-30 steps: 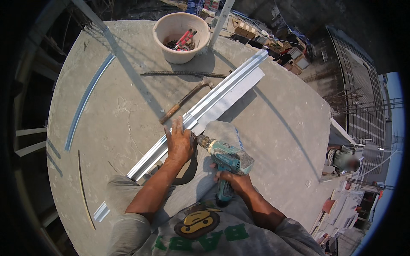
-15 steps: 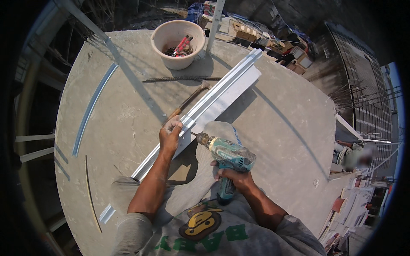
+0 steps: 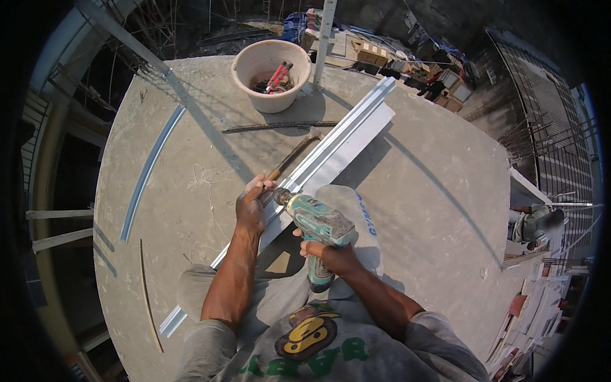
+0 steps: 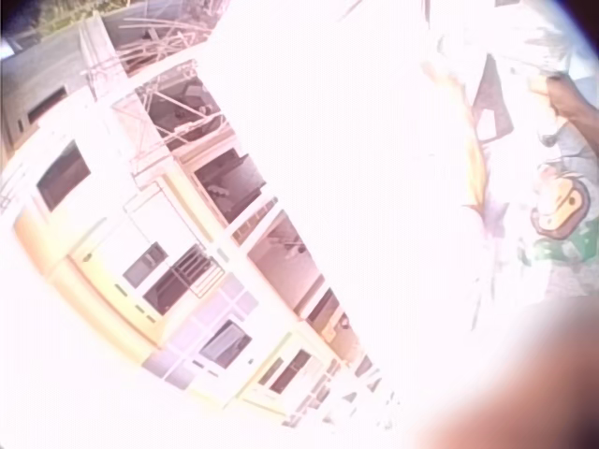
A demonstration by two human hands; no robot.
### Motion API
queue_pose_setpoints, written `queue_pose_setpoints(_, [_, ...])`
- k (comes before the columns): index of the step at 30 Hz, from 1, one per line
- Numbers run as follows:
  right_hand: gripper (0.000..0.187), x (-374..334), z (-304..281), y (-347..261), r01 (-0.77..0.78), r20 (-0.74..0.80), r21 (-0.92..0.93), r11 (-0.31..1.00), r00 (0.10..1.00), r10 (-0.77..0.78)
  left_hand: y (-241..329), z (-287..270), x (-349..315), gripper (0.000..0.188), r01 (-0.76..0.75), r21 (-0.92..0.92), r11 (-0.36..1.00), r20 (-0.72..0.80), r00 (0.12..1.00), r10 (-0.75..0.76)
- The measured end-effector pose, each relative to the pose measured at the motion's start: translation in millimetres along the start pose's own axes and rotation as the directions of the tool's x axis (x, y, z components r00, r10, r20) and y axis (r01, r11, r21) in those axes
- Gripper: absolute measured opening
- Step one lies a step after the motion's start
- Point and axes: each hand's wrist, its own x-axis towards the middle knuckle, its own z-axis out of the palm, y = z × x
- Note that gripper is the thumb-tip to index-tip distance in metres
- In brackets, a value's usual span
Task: The person uses a cordless drill to fasten screws into aluminum profiles laid on a white board. He repeatedly picks screws from a bucket, aligns the profiles, and drives screws to join them. A second worker is visible nearby.
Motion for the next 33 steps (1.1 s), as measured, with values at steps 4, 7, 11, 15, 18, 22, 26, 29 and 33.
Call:
queue_pose_setpoints(4, [0.052,2,6,-3,-0.017,-0.022,-0.064,0.998,1.000,0.015,0,1,1,0.036,-0.010,-0.010,1.000,-0.015,1.000,0.010])
queue_pose_setpoints(7, [0.053,5,9,-2,-0.022,-0.035,-0.067,0.998,0.999,0.020,0,3,0,0.032,-0.013,-0.030,0.999,-0.034,0.999,0.012])
queue_pose_setpoints(11, [0.052,7,11,-4,-0.005,-0.039,-0.081,0.997,0.999,0.002,0,2,1,0.031,0.006,-0.024,1.000,-0.047,0.999,-0.007])
queue_pose_setpoints(15, [0.048,6,9,-18,0.061,0.023,-0.410,0.910,0.998,-0.057,2,-4,3,0.029,0.043,0.047,0.998,-0.030,0.999,-0.042])
queue_pose_setpoints(18, [0.047,8,10,-28,0.087,0.052,-0.518,0.851,0.996,-0.070,5,-5,5,0.033,0.071,0.009,0.997,0.002,0.998,-0.071])
queue_pose_setpoints(22, [0.044,6,16,-32,0.050,0.001,-0.406,0.913,0.999,-0.055,6,-1,2,0.038,0.052,-0.004,0.999,-0.006,0.999,-0.052])
queue_pose_setpoints(26, [0.039,-4,11,-37,0.126,-0.003,-0.427,0.895,0.990,-0.141,3,-1,4,0.041,0.023,-0.041,0.999,-0.122,0.992,-0.028])
queue_pose_setpoints(29, [0.040,-19,-4,-44,0.038,-0.025,-0.497,0.867,0.998,-0.058,1,-9,4,0.048,-0.041,0.317,0.947,-0.126,0.988,0.085])
queue_pose_setpoints(33, [0.043,-34,-11,-33,-0.032,-0.080,-0.500,0.866,0.997,-0.009,1,-19,-7,0.061,-0.086,0.902,0.424,0.046,0.993,0.105])
